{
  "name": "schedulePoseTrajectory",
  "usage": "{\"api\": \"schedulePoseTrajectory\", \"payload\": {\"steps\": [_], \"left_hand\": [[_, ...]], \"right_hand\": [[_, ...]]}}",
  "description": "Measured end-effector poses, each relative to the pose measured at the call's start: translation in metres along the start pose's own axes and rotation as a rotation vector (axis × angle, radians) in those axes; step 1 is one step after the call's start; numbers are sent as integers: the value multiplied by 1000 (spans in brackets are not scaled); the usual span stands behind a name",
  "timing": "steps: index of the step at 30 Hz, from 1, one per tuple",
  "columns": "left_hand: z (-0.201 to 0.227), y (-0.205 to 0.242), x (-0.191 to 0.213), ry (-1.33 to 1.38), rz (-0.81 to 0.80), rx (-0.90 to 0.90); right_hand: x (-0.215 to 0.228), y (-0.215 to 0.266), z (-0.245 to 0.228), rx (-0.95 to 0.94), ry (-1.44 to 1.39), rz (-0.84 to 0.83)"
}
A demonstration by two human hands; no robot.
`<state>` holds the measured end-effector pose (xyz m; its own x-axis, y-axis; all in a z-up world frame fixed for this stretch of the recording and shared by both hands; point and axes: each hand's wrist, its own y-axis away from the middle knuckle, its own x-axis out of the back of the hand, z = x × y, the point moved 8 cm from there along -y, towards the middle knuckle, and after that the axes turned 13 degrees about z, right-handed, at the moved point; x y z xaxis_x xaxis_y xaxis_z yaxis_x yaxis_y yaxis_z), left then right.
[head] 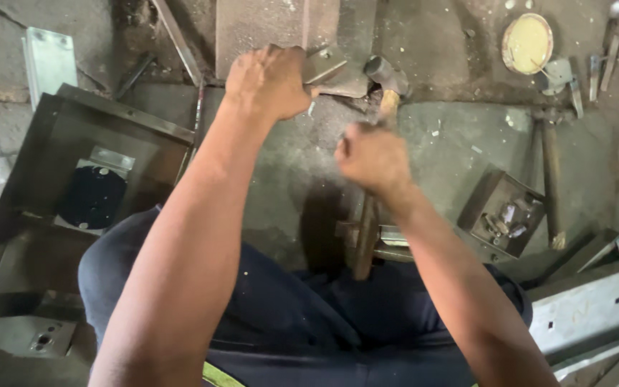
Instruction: The person sits on the floor and repeatedly hammers a metal punch into a rectangular metal plate placed on a brick anvil. They periodically lift the plate to inspect the hole and reposition it before continuing to hammer.
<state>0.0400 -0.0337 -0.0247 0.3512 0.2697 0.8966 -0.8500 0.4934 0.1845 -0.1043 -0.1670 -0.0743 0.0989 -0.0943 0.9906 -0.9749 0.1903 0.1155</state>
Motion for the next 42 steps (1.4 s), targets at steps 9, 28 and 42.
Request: {"api": "schedulePoseTrajectory", "payload": {"steps": [9, 28, 42], "left_hand": [[-2, -5, -1, 27, 93, -17], [39, -5, 48, 420, 590, -468], [-24, -37, 18, 449, 747, -160]], "right_hand": [[201, -21, 24, 47, -1080, 766], [198, -44, -33, 315, -688, 767], [13, -2, 3, -408, -1172, 333]]}}
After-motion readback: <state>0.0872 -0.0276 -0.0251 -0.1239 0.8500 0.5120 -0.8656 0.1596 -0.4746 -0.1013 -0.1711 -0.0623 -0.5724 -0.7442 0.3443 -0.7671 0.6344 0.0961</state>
